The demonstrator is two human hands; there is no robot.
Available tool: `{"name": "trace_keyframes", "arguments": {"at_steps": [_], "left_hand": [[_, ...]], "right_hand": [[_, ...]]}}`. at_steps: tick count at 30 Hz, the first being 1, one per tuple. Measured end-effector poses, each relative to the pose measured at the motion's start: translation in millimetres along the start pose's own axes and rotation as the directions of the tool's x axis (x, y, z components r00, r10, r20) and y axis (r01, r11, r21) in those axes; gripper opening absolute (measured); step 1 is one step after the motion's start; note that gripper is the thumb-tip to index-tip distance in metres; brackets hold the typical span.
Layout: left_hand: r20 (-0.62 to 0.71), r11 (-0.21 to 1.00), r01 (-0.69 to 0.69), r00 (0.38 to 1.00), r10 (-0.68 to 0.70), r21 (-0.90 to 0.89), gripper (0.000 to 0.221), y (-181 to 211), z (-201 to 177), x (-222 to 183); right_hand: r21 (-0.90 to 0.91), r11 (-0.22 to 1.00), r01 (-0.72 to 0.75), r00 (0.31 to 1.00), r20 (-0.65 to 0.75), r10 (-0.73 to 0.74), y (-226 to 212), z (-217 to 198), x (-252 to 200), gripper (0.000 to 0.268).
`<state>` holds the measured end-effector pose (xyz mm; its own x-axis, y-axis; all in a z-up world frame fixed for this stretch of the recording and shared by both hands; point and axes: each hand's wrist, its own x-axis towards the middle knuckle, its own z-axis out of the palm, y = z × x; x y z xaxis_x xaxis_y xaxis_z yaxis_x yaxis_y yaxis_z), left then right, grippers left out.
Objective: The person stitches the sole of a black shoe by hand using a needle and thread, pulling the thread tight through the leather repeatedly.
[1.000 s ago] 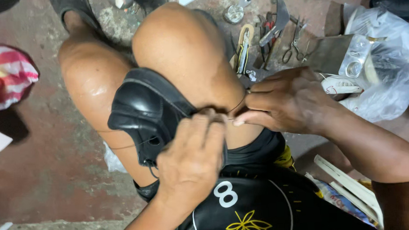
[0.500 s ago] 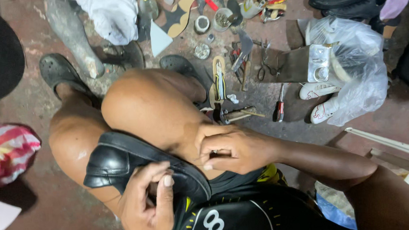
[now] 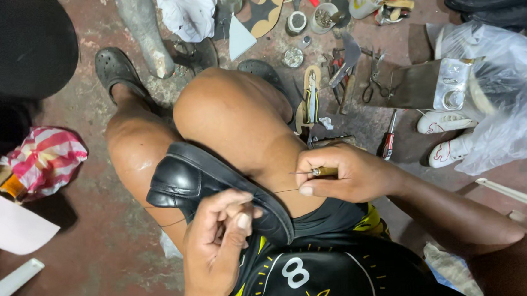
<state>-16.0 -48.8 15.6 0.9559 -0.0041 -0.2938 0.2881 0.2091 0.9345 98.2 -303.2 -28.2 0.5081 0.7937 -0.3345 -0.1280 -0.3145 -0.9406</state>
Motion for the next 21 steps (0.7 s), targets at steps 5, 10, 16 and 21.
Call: {"name": "trace_keyframes", "arguments": {"at_steps": [5,10,16,21], "left_hand": [[0.063,0.888,-0.104,0.994,0.085,0.449,0.049,9,9,9],[0.007,0.722,-0.103,0.991,0.134,0.685,0.078,13,22,18],[-0.061,0.782,0.002,0.997,0.046,0.624,0.098,10,23,15],[0.007,0.765,-0.105,0.992,0.13,0.635,0.097,7,19,16]], "right_hand": [[0.006,0.995,0.096,0.995,0.025,-0.096,-22,-3,1,0.012],[-0.253,0.967,0.024,0.999,-0.03,-0.033,-36,18,23,0.015],[-0.786,0.591,0.181,0.941,-0.035,-0.336,-6,17,26,0.015],[-0.95,0.001,-0.313,0.904,-0.298,-0.307,21,-116,4,0.01]]}}
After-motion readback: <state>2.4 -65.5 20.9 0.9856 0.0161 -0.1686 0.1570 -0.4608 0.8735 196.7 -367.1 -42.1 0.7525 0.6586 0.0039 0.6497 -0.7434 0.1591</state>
